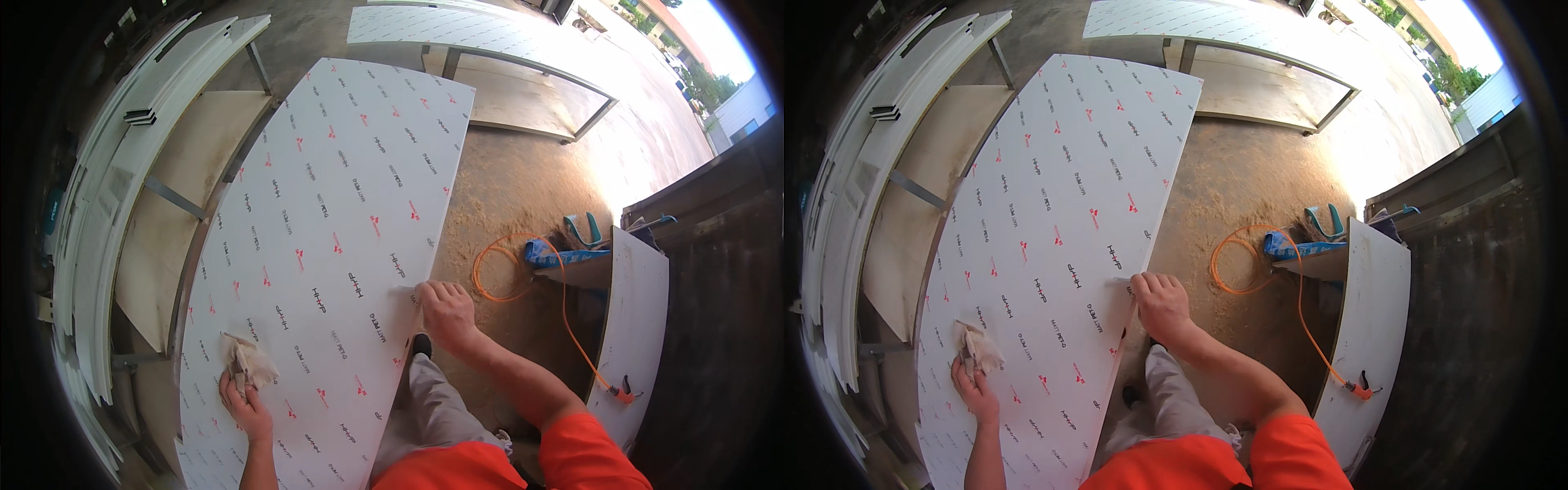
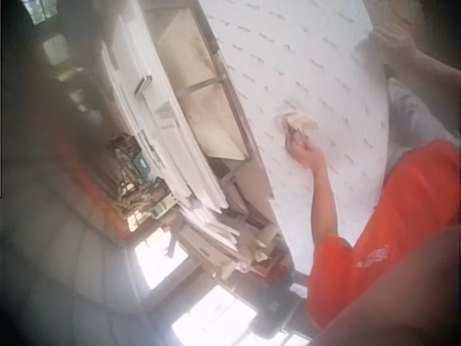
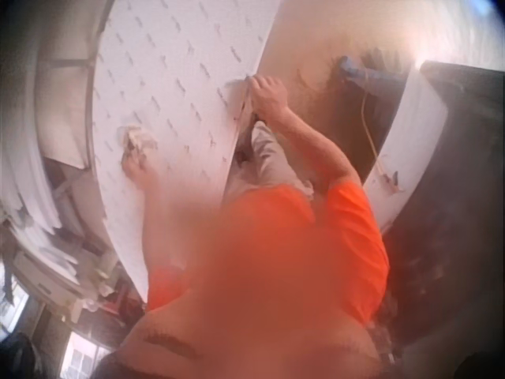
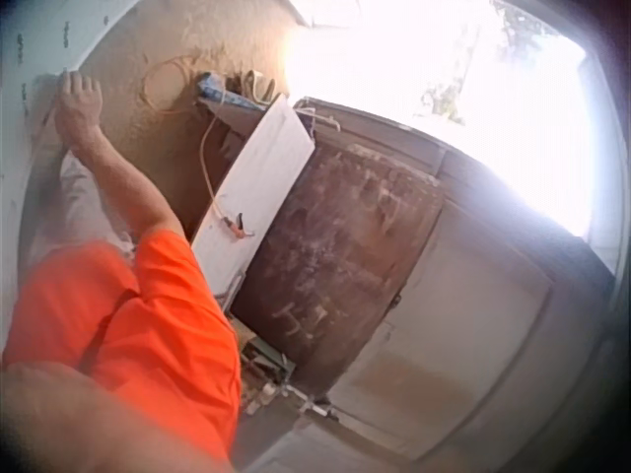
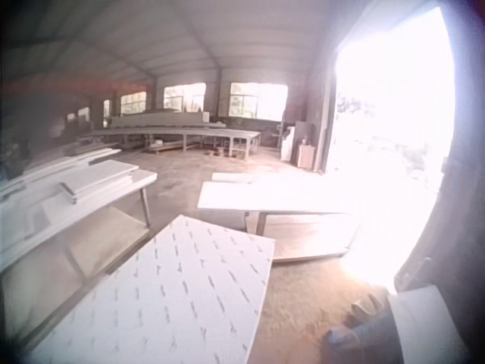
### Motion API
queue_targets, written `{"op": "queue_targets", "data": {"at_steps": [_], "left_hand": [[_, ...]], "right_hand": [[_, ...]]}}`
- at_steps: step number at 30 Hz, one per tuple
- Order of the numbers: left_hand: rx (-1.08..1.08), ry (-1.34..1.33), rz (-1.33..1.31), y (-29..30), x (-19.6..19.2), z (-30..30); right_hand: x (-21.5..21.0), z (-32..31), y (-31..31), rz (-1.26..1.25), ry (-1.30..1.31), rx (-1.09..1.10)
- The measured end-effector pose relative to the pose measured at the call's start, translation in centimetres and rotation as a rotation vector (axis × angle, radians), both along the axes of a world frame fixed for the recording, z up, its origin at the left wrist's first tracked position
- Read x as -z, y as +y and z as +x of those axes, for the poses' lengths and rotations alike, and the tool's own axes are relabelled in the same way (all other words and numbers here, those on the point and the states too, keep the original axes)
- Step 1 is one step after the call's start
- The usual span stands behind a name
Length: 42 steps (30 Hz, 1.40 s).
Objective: The person removes protective film from white panels, wipes the surfaces with a cloth, applies adhesive from a small tube, and repositions the panels on workbenches within a workshop.
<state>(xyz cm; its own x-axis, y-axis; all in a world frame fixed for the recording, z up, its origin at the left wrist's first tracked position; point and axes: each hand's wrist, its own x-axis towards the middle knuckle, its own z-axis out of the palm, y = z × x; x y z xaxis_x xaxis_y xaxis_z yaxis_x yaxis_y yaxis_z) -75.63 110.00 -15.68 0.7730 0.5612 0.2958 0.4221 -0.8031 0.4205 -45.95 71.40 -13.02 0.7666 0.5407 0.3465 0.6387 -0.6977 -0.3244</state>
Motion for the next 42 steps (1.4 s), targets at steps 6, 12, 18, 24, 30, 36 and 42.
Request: {"op": "queue_targets", "data": {"at_steps": [6, 12, 18, 24, 30, 36, 42], "left_hand": [[0.03, -0.029, 0.0, -0.7, -1.0, 0.3], [-0.006, -0.028, 0.021, -0.8, -1.2, 0.3], [0.017, -0.033, 0.033, -0.7, -0.8, 0.7], [-0.007, -0.026, 0.066, -0.6, -0.8, 0.4], [-0.015, -0.049, 0.098, -0.7, -0.8, 0.5], [-0.007, -0.071, 0.126, -0.1, 0.2, 0.7], [-0.023, -0.059, 0.127, -0.2, 0.2, 0.6]], "right_hand": [[-0.8, -14.1, 0.1, 0.101, 0.129, -0.233], [-0.1, 1.0, 0.0, 0.188, -0.028, 0.139], [1.7, 8.7, -0.3, 0.04, -0.081, 0.235], [1.4, -4.0, 1.0, 0.045, -0.033, 0.052], [-0.8, -22.5, 2.5, 0.076, 0.099, -0.135], [-0.6, -39.2, 3.4, 0.118, 0.266, -0.366], [0.1, -32.9, 1.9, 0.266, 0.21, -0.108]]}}
